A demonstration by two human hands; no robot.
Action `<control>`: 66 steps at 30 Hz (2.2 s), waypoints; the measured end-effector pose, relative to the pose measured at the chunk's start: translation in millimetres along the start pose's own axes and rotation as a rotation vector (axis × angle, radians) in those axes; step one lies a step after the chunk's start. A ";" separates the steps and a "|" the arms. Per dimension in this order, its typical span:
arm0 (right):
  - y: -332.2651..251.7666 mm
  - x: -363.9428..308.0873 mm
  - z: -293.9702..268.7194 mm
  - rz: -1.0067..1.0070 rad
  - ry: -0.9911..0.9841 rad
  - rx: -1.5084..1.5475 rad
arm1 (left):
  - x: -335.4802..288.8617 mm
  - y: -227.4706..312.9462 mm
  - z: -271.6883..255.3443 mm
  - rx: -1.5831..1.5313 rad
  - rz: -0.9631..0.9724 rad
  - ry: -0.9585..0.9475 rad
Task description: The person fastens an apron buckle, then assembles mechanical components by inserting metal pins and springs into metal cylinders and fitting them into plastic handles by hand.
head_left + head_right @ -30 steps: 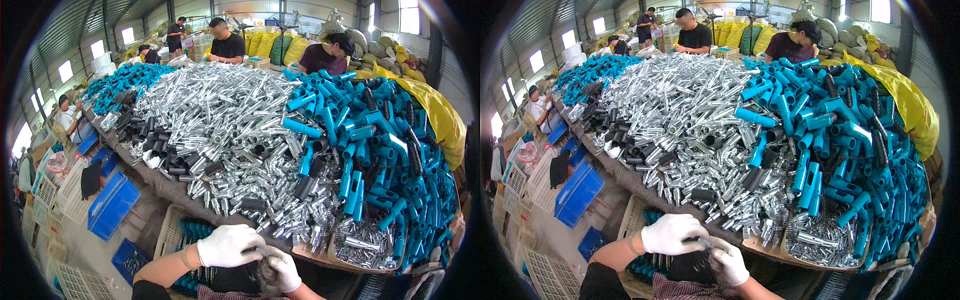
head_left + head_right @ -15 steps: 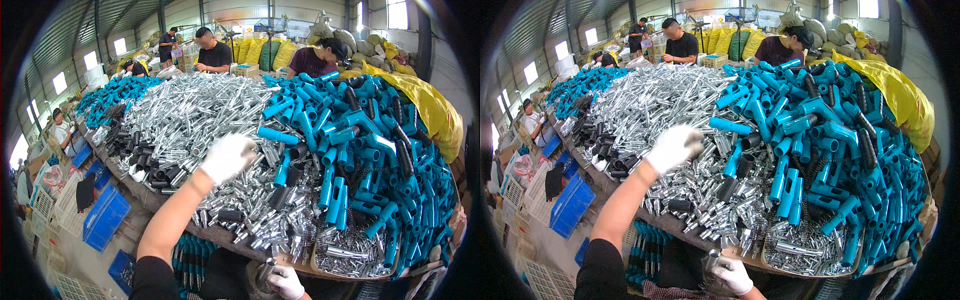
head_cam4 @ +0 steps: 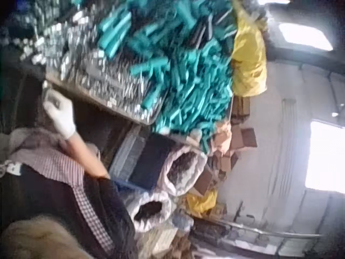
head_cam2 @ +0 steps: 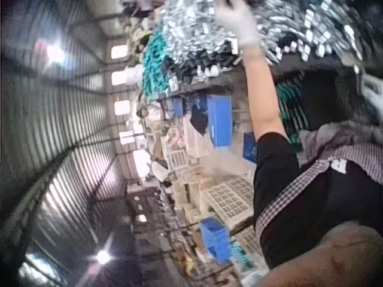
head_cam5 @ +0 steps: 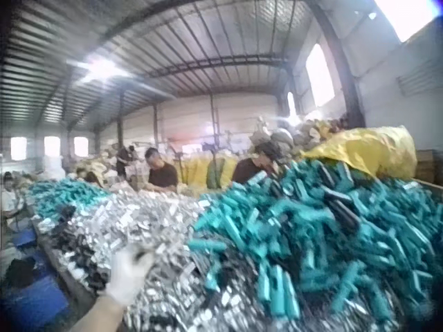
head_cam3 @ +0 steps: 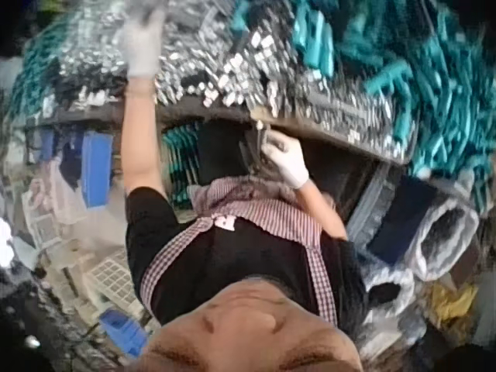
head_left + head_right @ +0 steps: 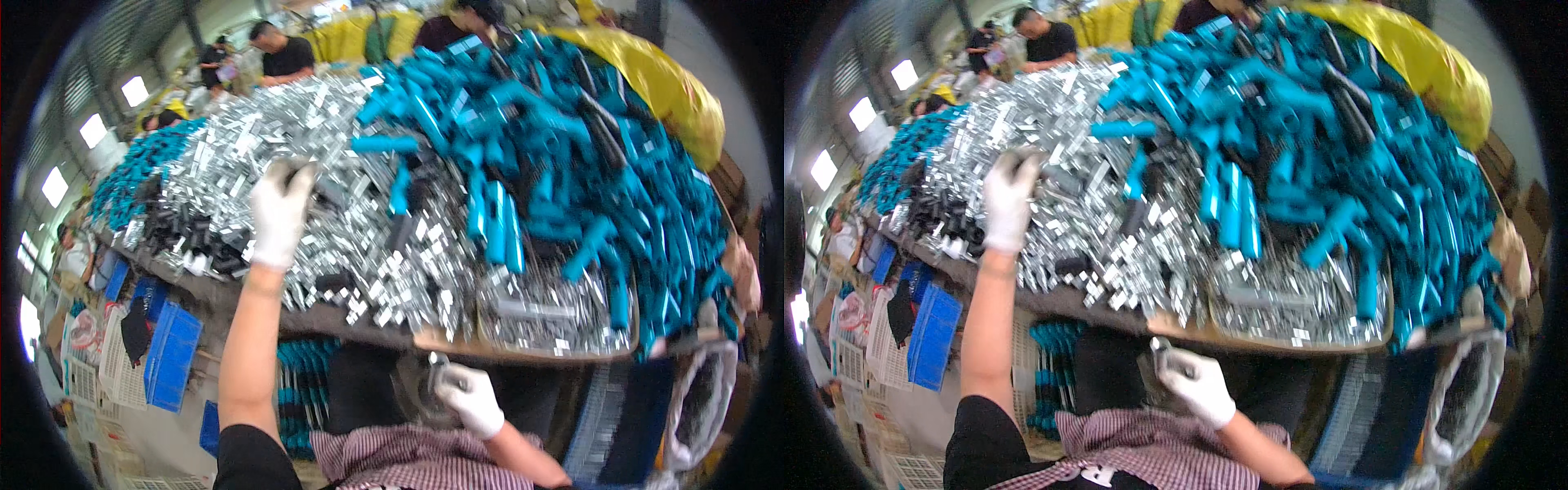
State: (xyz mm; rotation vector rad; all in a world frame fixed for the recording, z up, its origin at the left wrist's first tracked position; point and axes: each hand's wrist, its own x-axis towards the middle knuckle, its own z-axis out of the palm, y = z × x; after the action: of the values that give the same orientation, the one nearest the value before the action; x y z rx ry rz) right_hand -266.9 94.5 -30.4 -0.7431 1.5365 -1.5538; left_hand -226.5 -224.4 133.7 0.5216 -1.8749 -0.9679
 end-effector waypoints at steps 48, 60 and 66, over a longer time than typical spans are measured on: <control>39.1 -63.5 32.8 0.130 0.442 0.779 | -318.8 9.0 18.7 -0.336 -0.481 -0.195; 39.5 -69.8 17.8 0.176 0.281 0.946 | -289.7 5.2 22.0 0.297 0.159 -0.695; 64.1 -44.3 3.1 -0.100 0.443 1.447 | -332.3 -12.8 21.8 0.252 -0.286 -0.775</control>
State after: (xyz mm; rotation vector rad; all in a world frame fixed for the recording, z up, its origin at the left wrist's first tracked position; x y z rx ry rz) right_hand -233.2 135.3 -87.7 0.3853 0.2762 -2.4079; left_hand -87.8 6.4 -62.6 0.6305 -2.6925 -1.2418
